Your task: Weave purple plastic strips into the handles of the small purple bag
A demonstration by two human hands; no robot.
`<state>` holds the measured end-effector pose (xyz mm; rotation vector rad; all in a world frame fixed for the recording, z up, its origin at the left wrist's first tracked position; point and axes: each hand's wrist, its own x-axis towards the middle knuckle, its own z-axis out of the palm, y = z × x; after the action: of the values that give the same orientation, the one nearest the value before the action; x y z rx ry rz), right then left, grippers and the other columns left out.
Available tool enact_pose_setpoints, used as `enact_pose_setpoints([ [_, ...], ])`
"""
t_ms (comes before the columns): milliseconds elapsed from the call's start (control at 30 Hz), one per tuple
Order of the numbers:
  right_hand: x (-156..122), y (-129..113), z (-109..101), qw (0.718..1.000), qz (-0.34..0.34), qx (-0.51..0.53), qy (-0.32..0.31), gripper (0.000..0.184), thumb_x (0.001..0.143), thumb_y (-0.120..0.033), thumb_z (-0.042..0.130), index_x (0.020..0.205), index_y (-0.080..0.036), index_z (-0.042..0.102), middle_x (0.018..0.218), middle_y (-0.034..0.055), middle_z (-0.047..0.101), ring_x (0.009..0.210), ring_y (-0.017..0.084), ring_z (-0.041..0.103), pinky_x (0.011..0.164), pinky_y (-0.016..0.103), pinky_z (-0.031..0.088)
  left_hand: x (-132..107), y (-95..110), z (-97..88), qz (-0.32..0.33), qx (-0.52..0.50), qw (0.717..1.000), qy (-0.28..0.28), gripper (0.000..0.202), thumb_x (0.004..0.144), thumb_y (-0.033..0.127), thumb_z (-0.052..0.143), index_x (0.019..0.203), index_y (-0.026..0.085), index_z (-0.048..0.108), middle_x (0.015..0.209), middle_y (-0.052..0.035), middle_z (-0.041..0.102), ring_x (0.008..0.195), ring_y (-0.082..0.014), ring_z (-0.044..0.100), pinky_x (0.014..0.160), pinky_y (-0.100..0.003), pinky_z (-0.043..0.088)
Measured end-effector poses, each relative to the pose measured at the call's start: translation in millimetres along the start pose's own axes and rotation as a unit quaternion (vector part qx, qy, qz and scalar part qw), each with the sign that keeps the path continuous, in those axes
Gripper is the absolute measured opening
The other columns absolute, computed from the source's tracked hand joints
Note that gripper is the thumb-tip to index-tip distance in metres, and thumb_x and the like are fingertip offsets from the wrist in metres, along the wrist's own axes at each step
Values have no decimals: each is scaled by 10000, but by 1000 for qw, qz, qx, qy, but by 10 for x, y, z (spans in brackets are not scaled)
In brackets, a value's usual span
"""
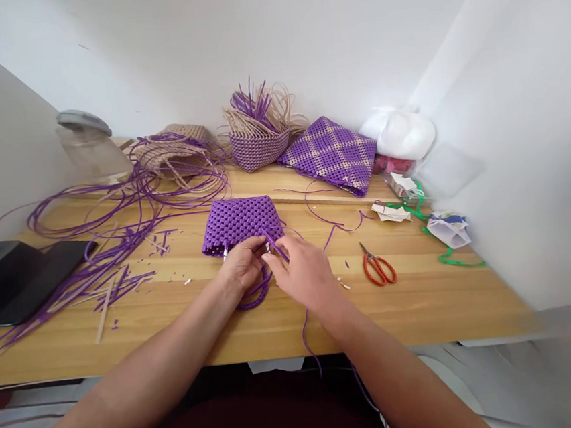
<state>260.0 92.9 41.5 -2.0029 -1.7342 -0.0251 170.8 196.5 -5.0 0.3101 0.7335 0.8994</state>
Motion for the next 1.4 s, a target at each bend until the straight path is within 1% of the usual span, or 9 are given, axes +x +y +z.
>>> enact_pose_setpoints([
  [133, 81, 47, 51, 1000, 20, 14, 2, 213, 942, -347, 540, 1031, -190, 653, 992, 74, 720, 798, 213, 647, 732, 337, 450, -33, -31, -15, 31, 33, 999, 15, 124, 695, -13, 676, 620, 79, 641, 595, -34, 635, 508, -94, 559, 477, -195, 436],
  [267, 196, 65, 52, 1000, 22, 6, -7, 119, 894, -263, 568, 821, -207, 644, 851, 51, 702, 770, 209, 633, 698, 321, 430, -46, -26, -11, 45, 91, 995, 22, 166, 660, 0, 731, 563, 76, 620, 532, -21, 591, 437, -67, 489, 378, -177, 317],
  [433, 250, 127, 34, 999, 41, 25, 25, 96, 860, -257, 587, 775, -221, 614, 792, 37, 699, 693, 192, 619, 617, 296, 399, -82, -48, 20, 35, 38, 999, 15, 142, 653, -40, 729, 603, 68, 651, 664, -74, 678, 607, -126, 643, 599, -227, 551],
  [567, 246, 211, 7, 998, 15, 18, 56, 134, 914, -282, 546, 878, -221, 660, 842, 41, 724, 712, 195, 633, 661, 309, 412, -117, -59, 30, 48, 29, 998, 18, 147, 637, -44, 740, 629, 74, 652, 692, -73, 688, 631, -137, 652, 631, -255, 575],
  [767, 239, 319, -24, 999, 38, 23, 5, 191, 909, -236, 560, 1051, -247, 689, 782, 15, 735, 648, 196, 645, 641, 315, 428, -121, -25, 33, 50, 31, 998, 17, 117, 680, -48, 670, 645, 64, 665, 709, -74, 677, 655, -145, 649, 647, -284, 587],
  [933, 238, 302, -50, 996, -43, 66, 29, 217, 908, -166, 536, 1052, -239, 681, 1014, 47, 720, 917, 217, 663, 821, 338, 494, -116, 17, 57, 36, 22, 998, 38, 169, 742, -29, 602, 636, 99, 633, 677, -49, 656, 604, -124, 614, 627, -284, 585],
  [1067, 213, 301, -22, 989, -123, 21, 82, 207, 925, -152, 519, 921, -226, 712, 955, 64, 667, 951, 216, 610, 880, 341, 476, -117, 50, 69, 25, 15, 999, 35, 170, 798, 12, 554, 682, 103, 638, 710, -63, 678, 599, -136, 629, 593, -282, 584],
  [1200, 183, 292, -15, 990, -132, 3, 58, 204, 943, -172, 514, 953, -225, 711, 979, 67, 671, 965, 216, 606, 897, 337, 463, -108, 49, 54, 19, 9, 999, 29, 163, 816, 37, 556, 691, 101, 639, 703, -63, 684, 581, -135, 634, 592, -286, 591],
  [1400, 167, 153, -84, 999, -40, -12, -24, 306, 954, -256, 515, 669, -191, 605, 684, 22, 622, 628, 158, 529, 617, 307, 360, -95, 26, 26, 30, 13, 999, 21, 120, 784, 53, 595, 689, 110, 642, 692, -43, 674, 589, -134, 638, 681, -329, 610],
])
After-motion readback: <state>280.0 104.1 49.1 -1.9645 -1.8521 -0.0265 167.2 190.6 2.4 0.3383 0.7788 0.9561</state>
